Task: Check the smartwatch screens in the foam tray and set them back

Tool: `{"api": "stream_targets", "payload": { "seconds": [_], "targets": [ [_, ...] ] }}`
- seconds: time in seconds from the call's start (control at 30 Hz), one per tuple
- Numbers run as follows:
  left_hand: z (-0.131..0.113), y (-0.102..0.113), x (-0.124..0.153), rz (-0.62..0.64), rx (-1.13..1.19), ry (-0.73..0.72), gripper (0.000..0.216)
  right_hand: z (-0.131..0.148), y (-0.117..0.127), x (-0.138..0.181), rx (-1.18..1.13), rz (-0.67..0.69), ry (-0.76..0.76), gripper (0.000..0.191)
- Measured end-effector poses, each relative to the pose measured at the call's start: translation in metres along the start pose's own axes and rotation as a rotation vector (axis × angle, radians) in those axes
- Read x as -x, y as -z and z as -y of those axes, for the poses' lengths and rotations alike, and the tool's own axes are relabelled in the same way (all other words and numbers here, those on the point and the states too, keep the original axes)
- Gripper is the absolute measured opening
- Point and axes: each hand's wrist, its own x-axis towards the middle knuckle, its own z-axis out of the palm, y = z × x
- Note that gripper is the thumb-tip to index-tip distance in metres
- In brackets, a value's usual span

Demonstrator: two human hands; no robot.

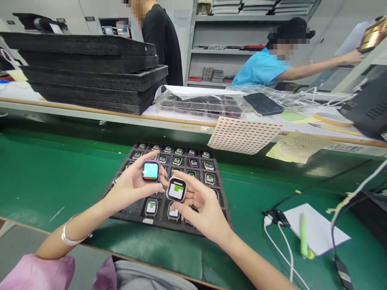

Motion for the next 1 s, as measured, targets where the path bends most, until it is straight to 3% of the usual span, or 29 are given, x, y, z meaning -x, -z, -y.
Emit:
{"api": "stream_targets", "payload": {
  "seconds": [0.2,0.3,0.37,0.53,0.7,0.83,0.93,1.0],
  "targets": [
    [0.006,0.025,0.023,0.016,-0.014,0.026,0.077,-0.026,-0.016,-0.012,0.310,0.105,0.031,0.057],
    [0.007,0.044,0.037,-0.009,-0.108,0.027,0.068,-0.046,-0.033,-0.023,0.599,0.227,0.169,0.055],
    [0.009,0.062,0.048,-0.069,-0.286,0.005,0.058,-0.058,-0.046,-0.030,0.739,0.319,0.278,0.056],
    [0.015,0.114,0.077,-0.238,-1.016,-0.101,0.045,-0.082,-0.081,-0.049,0.953,0.434,0.440,0.049],
    [0.023,0.152,0.090,-0.151,-1.292,-0.105,0.043,-0.097,-0.100,-0.061,1.110,0.425,0.443,0.048],
    [0.033,0.163,0.094,-0.093,-1.360,-0.049,0.046,-0.094,-0.079,-0.054,1.178,0.393,0.394,0.060],
    [0.038,0.165,0.097,-0.143,-1.346,-0.096,0.067,-0.091,-0.026,-0.047,1.187,0.224,0.337,0.058],
    [0.040,0.165,0.097,-0.164,-1.345,-0.117,0.085,-0.094,0.025,-0.044,1.209,-0.016,0.249,0.060]
  ]
}}
